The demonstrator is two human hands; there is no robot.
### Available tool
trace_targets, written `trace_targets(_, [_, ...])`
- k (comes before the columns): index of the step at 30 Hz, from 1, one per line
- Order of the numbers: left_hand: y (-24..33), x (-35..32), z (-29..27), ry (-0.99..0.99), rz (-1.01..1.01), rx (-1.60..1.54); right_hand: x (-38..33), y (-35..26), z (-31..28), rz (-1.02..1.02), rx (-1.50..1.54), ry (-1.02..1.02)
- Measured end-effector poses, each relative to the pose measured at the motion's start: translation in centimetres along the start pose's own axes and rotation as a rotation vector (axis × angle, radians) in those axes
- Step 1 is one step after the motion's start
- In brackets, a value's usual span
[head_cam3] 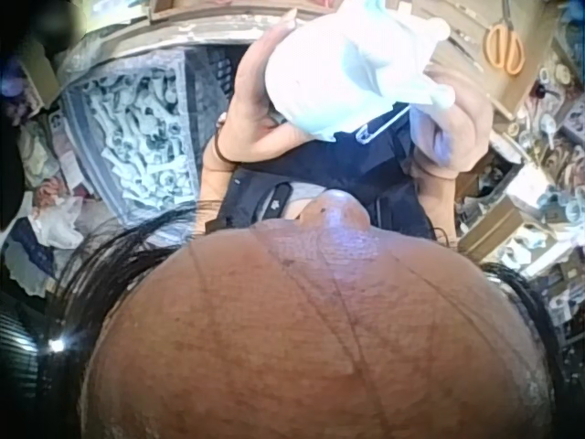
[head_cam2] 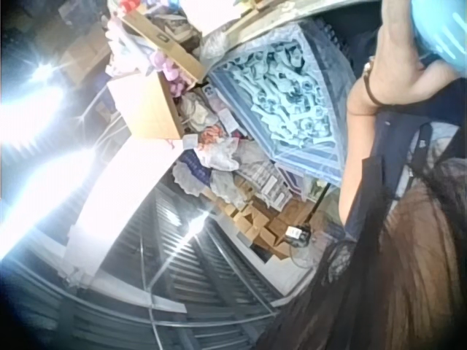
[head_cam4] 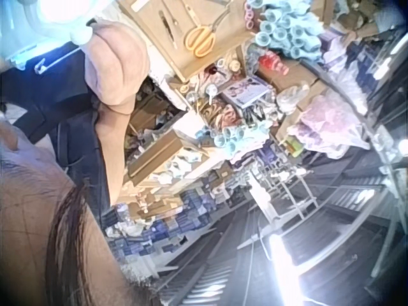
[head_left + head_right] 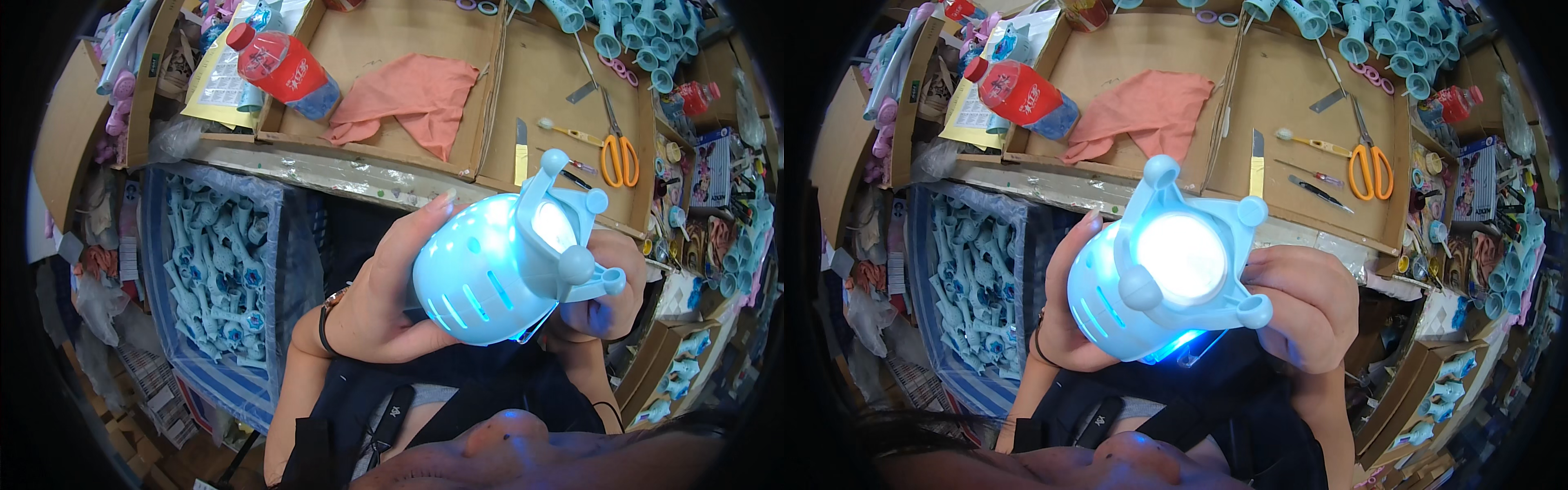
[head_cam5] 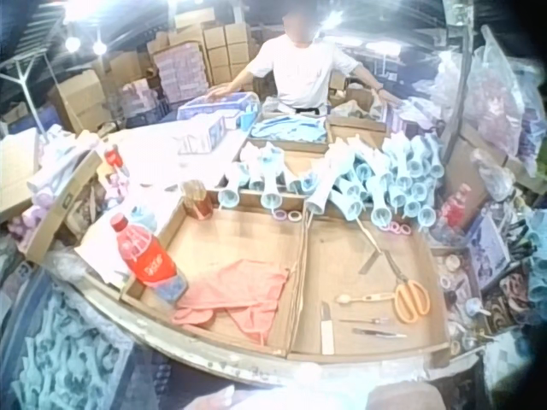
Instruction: The person picks up a light blue plastic light stick and uses a small metal tool to press a button inside the head, activating a blue light. They rotate the item to check the light from different angles, then place it on the table and pick up another one to repeat the process.
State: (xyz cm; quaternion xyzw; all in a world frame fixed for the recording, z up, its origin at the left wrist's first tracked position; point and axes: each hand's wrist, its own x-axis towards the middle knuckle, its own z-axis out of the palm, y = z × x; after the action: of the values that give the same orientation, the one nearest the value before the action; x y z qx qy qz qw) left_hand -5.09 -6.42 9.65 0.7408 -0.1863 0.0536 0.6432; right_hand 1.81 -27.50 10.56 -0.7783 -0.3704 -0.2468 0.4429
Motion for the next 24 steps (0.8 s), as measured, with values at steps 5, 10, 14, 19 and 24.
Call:
trace_targets(5, [0.0,0.2,0.0,-0.004,0.012,-0.037,-0.2,0.1,-0.3,-0.077,-0.044,-0.032])
trace_targets(10, [0.2,0.0,-0.2,-0.012,-0.008,-0.027,-0.3,0.0,-0.7,-0.063,-0.014,-0.070])
trace_targets(14, [-0.1,0.0,-0.1,-0.005,0.009,-0.087,-0.2,-0.3,-0.6,-0.080,-0.089,-0.054])
trace_targets(19, [0.1,-0.3,-0.1,0.009,-0.040,-0.026,0.1,0.0,-0.7,-0.099,-0.100,-0.075])
trace_targets(24, [0.2,0.0,-0.2,0.000,0.000,0.018,0.4,0.1,-1.0,-0.137,-0.093,-0.119])
